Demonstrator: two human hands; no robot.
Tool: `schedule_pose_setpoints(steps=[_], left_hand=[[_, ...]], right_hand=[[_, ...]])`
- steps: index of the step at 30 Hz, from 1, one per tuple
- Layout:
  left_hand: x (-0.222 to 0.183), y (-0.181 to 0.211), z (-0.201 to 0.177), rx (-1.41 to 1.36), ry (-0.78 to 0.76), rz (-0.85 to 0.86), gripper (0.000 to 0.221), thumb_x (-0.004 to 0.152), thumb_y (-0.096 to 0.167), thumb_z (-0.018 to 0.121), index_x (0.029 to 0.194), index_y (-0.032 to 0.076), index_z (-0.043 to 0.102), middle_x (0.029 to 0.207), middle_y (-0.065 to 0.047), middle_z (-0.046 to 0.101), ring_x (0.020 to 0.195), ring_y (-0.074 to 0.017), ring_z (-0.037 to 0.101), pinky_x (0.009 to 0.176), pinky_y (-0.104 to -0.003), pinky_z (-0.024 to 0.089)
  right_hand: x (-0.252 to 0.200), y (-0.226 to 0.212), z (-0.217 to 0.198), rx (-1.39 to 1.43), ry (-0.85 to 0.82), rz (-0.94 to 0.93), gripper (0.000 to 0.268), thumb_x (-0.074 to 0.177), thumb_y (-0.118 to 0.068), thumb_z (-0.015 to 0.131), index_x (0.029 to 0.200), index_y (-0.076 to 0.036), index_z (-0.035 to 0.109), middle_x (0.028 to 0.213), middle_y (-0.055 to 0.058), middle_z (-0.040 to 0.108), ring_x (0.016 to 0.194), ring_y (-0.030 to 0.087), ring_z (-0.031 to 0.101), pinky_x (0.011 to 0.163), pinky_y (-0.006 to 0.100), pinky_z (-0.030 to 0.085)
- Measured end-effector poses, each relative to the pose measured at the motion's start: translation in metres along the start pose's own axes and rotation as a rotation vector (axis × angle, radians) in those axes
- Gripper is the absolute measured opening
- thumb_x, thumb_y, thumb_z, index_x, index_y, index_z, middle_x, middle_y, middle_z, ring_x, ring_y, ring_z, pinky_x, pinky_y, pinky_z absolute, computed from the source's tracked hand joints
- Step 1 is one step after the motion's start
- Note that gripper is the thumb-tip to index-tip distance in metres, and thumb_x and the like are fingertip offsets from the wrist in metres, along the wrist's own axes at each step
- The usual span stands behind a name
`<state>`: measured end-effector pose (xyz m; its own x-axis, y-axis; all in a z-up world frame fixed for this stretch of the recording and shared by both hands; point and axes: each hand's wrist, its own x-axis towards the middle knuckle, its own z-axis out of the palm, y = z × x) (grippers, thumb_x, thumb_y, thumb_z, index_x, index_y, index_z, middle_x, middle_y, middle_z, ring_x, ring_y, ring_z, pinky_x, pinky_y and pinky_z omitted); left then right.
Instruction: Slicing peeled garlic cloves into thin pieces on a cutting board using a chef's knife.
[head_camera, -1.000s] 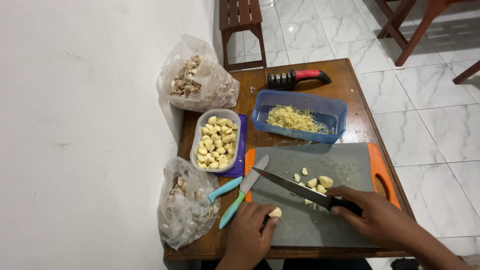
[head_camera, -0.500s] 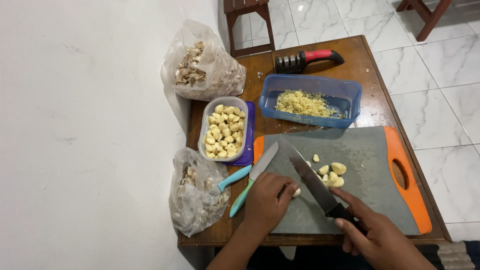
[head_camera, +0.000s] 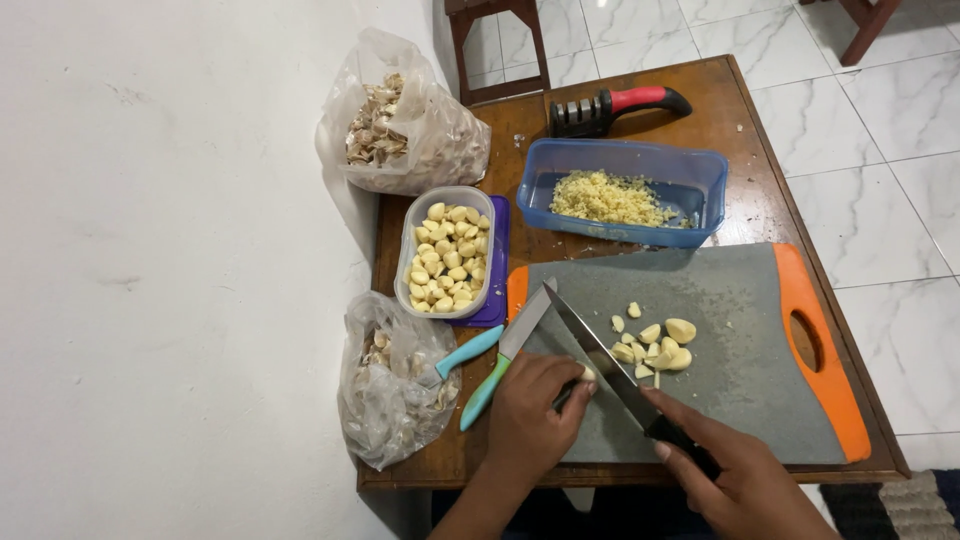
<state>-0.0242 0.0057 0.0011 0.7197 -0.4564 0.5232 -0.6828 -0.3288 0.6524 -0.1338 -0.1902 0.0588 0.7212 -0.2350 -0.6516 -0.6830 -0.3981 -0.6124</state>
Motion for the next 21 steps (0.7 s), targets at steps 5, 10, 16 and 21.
schedule_pose_setpoints(steps=[5,10,16,21], left_hand=[[0.007,-0.009,-0.001,-0.078,-0.083,0.029,0.009,0.089,0.006,0.074,0.098,0.005,0.072,0.096,-0.009,0.076,0.088,-0.0272,0.068,0.078,-0.04,0.054],[0.012,-0.011,-0.003,-0.119,-0.128,0.023,0.01,0.087,0.006,0.075,0.096,0.004,0.073,0.096,-0.009,0.076,0.089,-0.0271,0.068,0.078,-0.039,0.055],[0.012,-0.011,-0.003,-0.095,-0.113,0.067,0.009,0.088,0.003,0.073,0.097,0.003,0.071,0.093,-0.011,0.073,0.087,-0.028,0.064,0.078,-0.039,0.052],[0.013,-0.011,-0.002,-0.086,-0.1,0.08,0.008,0.088,0.002,0.076,0.096,0.003,0.074,0.093,-0.009,0.072,0.088,-0.0261,0.064,0.078,-0.038,0.053]], right_hand=[[0.021,0.05,0.02,-0.065,0.2,-0.476,0.063,0.087,-0.028,0.072,0.149,-0.032,0.06,0.145,-0.011,0.073,0.132,0.007,0.069,0.1,0.027,0.052],[0.016,0.042,0.018,-0.124,0.099,-0.276,0.068,0.091,-0.032,0.068,0.155,-0.046,0.051,0.114,-0.012,0.086,0.093,0.007,0.083,0.077,0.026,0.059],[0.014,0.043,0.022,-0.293,0.065,-0.246,0.074,0.095,-0.037,0.064,0.161,-0.055,0.036,0.084,-0.008,0.073,0.072,0.011,0.071,0.067,0.026,0.056],[0.013,0.046,0.024,-0.224,0.149,-0.382,0.069,0.091,-0.033,0.066,0.155,-0.05,0.047,0.125,-0.015,0.082,0.102,0.008,0.083,0.076,0.026,0.062]])
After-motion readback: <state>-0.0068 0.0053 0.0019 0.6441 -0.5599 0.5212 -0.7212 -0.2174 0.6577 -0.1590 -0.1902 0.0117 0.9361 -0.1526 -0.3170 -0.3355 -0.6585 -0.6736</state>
